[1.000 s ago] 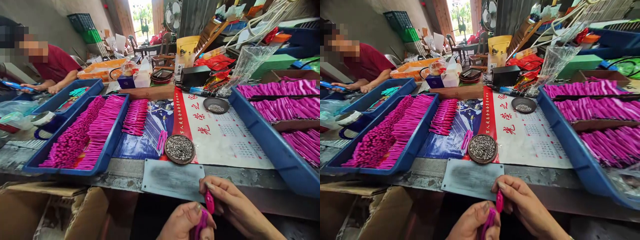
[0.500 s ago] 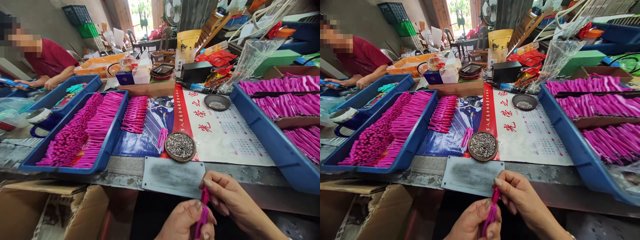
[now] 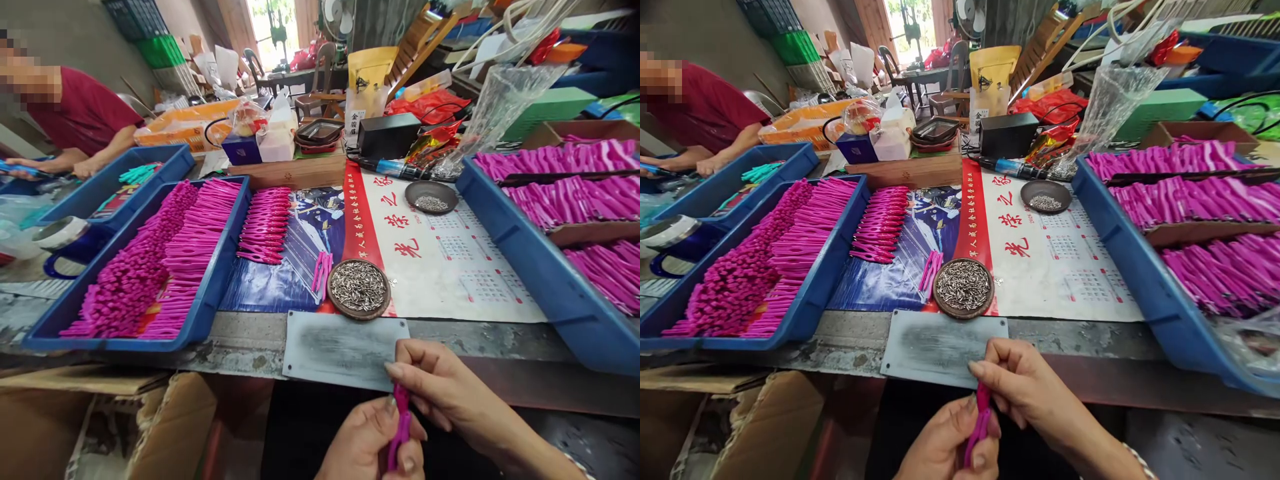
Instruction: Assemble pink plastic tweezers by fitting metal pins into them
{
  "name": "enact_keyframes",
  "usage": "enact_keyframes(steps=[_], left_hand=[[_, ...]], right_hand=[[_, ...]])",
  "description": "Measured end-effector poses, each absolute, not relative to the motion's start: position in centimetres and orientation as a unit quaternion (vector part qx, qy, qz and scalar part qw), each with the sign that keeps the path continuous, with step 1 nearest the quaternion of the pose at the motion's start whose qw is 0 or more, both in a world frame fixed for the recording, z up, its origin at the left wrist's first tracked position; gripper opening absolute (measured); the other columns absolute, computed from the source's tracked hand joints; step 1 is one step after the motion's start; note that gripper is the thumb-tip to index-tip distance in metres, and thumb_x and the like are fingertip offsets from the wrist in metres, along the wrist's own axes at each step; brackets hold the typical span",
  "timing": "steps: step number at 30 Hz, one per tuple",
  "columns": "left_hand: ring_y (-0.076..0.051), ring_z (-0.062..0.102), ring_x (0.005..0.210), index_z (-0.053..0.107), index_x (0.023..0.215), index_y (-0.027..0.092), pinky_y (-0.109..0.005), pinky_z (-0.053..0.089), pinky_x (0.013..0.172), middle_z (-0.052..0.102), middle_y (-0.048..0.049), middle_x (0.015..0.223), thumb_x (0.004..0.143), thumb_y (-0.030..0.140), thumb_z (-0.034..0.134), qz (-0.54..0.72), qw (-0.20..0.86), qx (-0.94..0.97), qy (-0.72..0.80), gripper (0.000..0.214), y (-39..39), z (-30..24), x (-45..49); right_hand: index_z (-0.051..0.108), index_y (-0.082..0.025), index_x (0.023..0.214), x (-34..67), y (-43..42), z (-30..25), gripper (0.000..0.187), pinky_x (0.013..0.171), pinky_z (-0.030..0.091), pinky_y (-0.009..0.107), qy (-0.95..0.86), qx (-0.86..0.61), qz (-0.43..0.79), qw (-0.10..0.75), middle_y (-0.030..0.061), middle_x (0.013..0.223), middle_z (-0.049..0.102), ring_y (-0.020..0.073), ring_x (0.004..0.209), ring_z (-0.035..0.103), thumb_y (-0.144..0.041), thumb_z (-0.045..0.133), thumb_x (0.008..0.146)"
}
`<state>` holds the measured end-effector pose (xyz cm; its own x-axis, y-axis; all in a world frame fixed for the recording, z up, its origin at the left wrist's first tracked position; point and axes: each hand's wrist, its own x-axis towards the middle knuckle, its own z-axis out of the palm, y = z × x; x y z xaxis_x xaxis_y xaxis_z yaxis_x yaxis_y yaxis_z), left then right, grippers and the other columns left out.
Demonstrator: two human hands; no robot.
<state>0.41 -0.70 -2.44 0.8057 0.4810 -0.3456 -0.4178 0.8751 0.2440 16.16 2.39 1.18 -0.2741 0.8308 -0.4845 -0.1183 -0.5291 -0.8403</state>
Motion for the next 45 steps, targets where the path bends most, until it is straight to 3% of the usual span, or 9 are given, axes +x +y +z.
enact_keyframes(steps=[5, 14, 18, 34, 45], left_hand=[[-0.003, 0.025, 0.031, 0.063, 0.086, 0.017, -0.018, 0.021, 0.032, 0.045, 0.0066, 0.055, 0.085, 0.049, 0.063, 0.262, 0.942, 0.087, 0.191, 0.032, -0.8, -1.9, 0.3], [-0.003, 0.023, 0.031, 0.062, 0.079, 0.015, -0.019, 0.017, 0.032, 0.045, 0.0071, 0.05, 0.078, 0.054, 0.07, 0.247, 0.943, 0.058, 0.214, 0.04, -1.0, -1.4, 0.2], [-0.001, 0.021, 0.031, 0.062, 0.081, 0.016, -0.017, 0.015, 0.033, 0.044, 0.009, 0.053, 0.075, 0.052, 0.074, 0.248, 0.95, 0.005, 0.191, 0.038, -0.2, -1.3, 0.3], [-0.003, 0.022, 0.032, 0.058, 0.08, 0.018, -0.019, 0.013, 0.035, 0.045, 0.0095, 0.051, 0.072, 0.051, 0.077, 0.25, 0.947, -0.012, 0.2, 0.038, 0.2, -1.6, -0.1], [-0.002, 0.024, 0.031, 0.061, 0.079, 0.018, -0.019, 0.012, 0.034, 0.045, 0.0095, 0.051, 0.07, 0.05, 0.079, 0.306, 0.933, -0.012, 0.191, 0.037, -0.4, -1.6, -0.1]], right_hand=[[0.047, -0.02, 0.064, 15.8, 1.9, 1.5, 0.05, 0.03, 0.022, 0.014, -0.402, -0.472, 0.712, 0.329, -0.0046, 0.046, 0.053, 0.0037, 0.033, 0.034, -0.061, 0.07, 0.08], [0.044, -0.02, 0.066, 14.8, 0.9, 2.0, 0.048, 0.037, 0.028, 0.016, -0.458, -0.485, 0.669, 0.328, -0.0039, 0.055, 0.049, 0.0076, 0.045, 0.04, -0.059, 0.061, 0.088], [0.046, -0.02, 0.066, 14.2, 1.1, 1.8, 0.047, 0.036, 0.023, 0.016, -0.429, -0.501, 0.659, 0.362, -0.0055, 0.054, 0.046, 0.0068, 0.044, 0.034, -0.058, 0.059, 0.091], [0.044, -0.02, 0.064, 13.8, 3.1, 1.4, 0.05, 0.037, 0.02, 0.017, -0.394, -0.459, 0.718, 0.343, -0.0084, 0.048, 0.041, 0.0056, 0.041, 0.029, -0.06, 0.066, 0.086], [0.043, -0.02, 0.063, 12.8, 2.6, 1.4, 0.055, 0.036, 0.018, 0.017, -0.388, -0.476, 0.696, 0.371, -0.008, 0.047, 0.041, 0.0052, 0.04, 0.028, -0.067, 0.064, 0.082]])
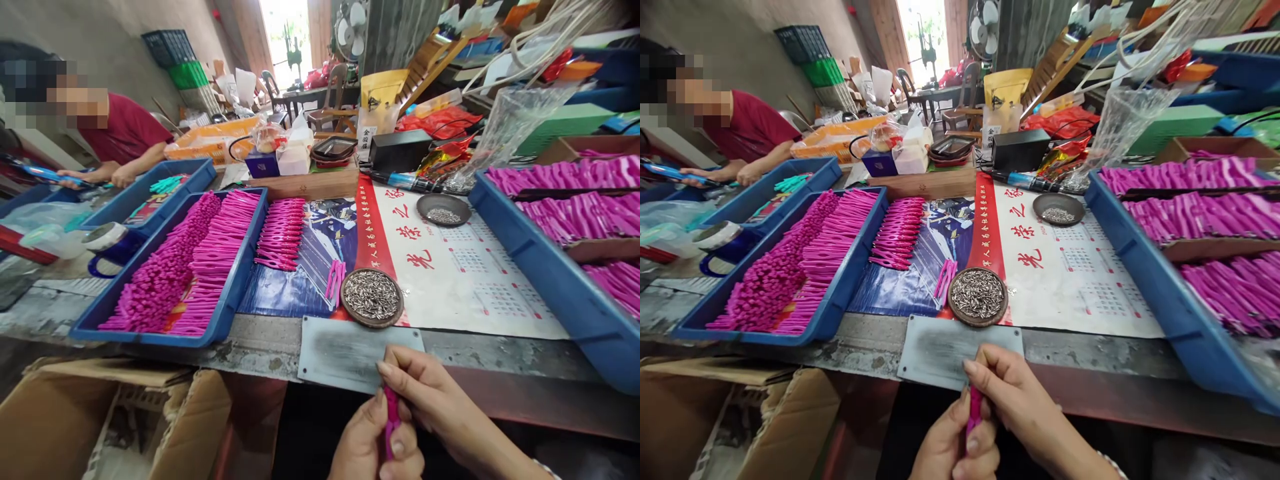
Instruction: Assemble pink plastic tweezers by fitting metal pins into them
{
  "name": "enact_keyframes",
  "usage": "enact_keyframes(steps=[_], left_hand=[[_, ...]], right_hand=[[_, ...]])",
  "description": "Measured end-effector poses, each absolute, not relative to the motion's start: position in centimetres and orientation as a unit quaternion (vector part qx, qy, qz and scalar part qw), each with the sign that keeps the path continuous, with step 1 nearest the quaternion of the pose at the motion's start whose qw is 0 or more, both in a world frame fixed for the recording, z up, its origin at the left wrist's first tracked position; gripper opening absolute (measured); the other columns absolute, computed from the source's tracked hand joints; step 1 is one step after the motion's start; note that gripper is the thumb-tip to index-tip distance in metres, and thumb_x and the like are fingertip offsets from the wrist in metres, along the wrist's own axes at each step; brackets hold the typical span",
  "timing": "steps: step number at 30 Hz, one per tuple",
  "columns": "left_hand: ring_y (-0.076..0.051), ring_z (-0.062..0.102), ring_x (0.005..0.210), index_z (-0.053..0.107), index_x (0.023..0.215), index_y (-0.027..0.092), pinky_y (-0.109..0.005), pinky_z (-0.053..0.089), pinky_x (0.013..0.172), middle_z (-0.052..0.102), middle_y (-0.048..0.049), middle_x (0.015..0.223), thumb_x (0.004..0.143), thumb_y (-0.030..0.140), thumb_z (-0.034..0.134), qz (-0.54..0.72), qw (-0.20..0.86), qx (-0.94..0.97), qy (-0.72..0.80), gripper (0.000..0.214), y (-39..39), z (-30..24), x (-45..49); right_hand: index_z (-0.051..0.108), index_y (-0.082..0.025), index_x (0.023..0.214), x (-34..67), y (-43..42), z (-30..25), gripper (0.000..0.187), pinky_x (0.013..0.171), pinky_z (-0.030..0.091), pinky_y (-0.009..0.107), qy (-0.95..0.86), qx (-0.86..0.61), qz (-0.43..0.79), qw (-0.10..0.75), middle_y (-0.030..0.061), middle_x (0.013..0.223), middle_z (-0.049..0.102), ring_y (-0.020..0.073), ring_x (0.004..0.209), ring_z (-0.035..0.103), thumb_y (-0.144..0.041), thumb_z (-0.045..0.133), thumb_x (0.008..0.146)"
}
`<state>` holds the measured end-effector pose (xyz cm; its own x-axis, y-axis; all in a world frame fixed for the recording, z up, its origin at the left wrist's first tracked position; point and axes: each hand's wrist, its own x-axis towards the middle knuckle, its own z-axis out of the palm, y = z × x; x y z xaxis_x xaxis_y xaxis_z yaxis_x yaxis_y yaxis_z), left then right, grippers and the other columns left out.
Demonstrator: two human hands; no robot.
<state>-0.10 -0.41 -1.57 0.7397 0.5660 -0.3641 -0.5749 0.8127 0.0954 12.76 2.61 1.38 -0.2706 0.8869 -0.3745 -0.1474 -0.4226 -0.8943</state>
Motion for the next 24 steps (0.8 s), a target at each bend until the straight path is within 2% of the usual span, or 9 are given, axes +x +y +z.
enact_keyframes(steps=[6, 13, 18, 24], left_hand=[[-0.003, 0.027, 0.034, 0.062, 0.083, 0.019, -0.02, 0.019, 0.035, 0.046, 0.0087, 0.055, 0.074, 0.052, 0.075, 0.321, 0.928, 0.029, 0.185, 0.036, -0.4, -2.4, -0.9], [-0.002, 0.029, 0.033, 0.069, 0.081, 0.018, -0.019, 0.02, 0.034, 0.048, 0.0082, 0.052, 0.069, 0.047, 0.081, 0.332, 0.926, -0.004, 0.181, 0.033, 0.6, -1.8, -1.7], [-0.001, 0.029, 0.032, 0.071, 0.079, 0.017, -0.017, 0.022, 0.034, 0.05, 0.0072, 0.051, 0.063, 0.049, 0.084, 0.365, 0.906, -0.003, 0.213, 0.038, 0.6, -1.6, -2.0], [-0.002, 0.022, 0.028, 0.067, 0.073, 0.019, -0.018, 0.019, 0.03, 0.045, 0.0083, 0.046, 0.064, 0.056, 0.08, 0.376, 0.899, 0.011, 0.224, 0.04, 0.8, -2.6, -1.1]], right_hand=[[0.041, -0.021, 0.063, 12.2, 3.6, 1.4, 0.055, 0.037, 0.02, 0.016, -0.389, -0.432, 0.727, 0.365, -0.0091, 0.048, 0.04, 0.0048, 0.041, 0.029, -0.066, 0.069, 0.078], [0.04, -0.021, 0.064, 11.1, 4.8, 1.4, 0.055, 0.037, 0.019, 0.016, -0.397, -0.431, 0.729, 0.355, -0.007, 0.049, 0.046, 0.0057, 0.041, 0.035, -0.066, 0.069, 0.077], [0.04, -0.021, 0.063, 10.4, 5.0, 1.7, 0.056, 0.038, 0.019, 0.017, -0.394, -0.425, 0.726, 0.37, -0.0091, 0.05, 0.037, 0.0054, 0.043, 0.029, -0.066, 0.069, 0.078], [0.039, -0.022, 0.064, 10.8, 5.3, 2.1, 0.057, 0.037, 0.019, 0.016, -0.395, -0.435, 0.729, 0.35, -0.0103, 0.048, 0.034, 0.005, 0.04, 0.027, -0.067, 0.07, 0.076]])
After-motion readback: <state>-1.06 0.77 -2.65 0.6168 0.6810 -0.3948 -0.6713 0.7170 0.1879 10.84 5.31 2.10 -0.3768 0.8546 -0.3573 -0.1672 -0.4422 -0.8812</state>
